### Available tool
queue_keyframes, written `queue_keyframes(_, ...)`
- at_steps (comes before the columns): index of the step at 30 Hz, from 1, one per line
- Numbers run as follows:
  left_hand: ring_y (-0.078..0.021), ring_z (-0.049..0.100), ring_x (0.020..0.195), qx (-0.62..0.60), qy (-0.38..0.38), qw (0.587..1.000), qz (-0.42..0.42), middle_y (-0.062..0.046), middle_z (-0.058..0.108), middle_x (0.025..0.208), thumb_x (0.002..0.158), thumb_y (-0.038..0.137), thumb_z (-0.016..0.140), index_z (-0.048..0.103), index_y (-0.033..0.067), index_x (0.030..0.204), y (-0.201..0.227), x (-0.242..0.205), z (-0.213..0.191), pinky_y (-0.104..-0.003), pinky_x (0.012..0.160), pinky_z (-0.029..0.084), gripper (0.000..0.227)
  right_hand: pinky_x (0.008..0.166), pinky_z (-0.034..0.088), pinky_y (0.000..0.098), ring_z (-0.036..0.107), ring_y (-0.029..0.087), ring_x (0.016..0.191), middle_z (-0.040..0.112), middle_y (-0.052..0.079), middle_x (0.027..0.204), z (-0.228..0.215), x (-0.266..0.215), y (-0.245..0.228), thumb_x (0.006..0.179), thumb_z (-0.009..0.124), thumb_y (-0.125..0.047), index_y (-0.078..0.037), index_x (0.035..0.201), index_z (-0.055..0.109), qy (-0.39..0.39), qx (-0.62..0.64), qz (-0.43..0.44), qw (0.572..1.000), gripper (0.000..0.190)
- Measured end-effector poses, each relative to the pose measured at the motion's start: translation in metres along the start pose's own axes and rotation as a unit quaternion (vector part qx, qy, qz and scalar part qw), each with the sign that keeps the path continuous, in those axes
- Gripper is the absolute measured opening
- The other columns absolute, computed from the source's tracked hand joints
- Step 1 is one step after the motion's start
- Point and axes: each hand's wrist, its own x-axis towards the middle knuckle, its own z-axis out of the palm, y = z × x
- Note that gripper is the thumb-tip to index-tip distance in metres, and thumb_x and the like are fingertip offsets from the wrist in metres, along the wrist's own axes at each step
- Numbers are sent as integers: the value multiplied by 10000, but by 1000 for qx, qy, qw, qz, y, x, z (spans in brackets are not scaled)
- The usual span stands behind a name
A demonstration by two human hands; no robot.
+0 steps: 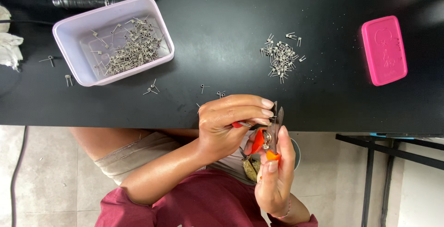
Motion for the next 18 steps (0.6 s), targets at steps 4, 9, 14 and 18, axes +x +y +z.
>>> queue_keyframes(4, -261, 786, 981, 2, -1, 1000, -4, -103, 761, 1019, 967, -142, 640, 723, 52, 948, 0, 0, -1, -311, 868, 669, 212, 1079, 549, 433, 537, 316, 1347, 242, 204, 1689, 1, 2, -1, 1103, 379, -250, 15, 1602, 209, -3, -9, 5, 1000, 590)
queue_keyframes(9, -262, 784, 1010, 1, -17, 1000, -25, -121, 760, 1053, 982, -132, 632, 730, 49, 980, 2, 2, -2, -299, 866, 672, 206, 753, 548, 384, 567, 290, 926, 463, 236, 1394, 12, 16, -10, 1145, 382, -312, -101, 1603, 270, -24, -7, -50, 998, 516)
queue_keyframes(14, -259, 771, 1028, -23, -32, 995, -91, -141, 761, 1062, 977, -108, 645, 734, 21, 998, 10, 8, 0, -302, 907, 671, 159, 534, 348, 252, 409, 141, 580, 487, 159, 843, 16, 26, -16, 1131, 404, -448, -131, 1599, 279, 6, -22, 2, 1000, 579)
queue_keyframes(18, -205, 765, 1020, -33, -94, 983, -152, -109, 763, 1088, 974, 68, 719, 731, 72, 1048, 17, 17, -13, -303, 940, 641, 75, 721, 485, 305, 584, 231, 756, 606, 255, 1155, -2, 27, -19, 1108, 417, -444, -144, 1624, 249, 73, -20, 39, 996, 620)
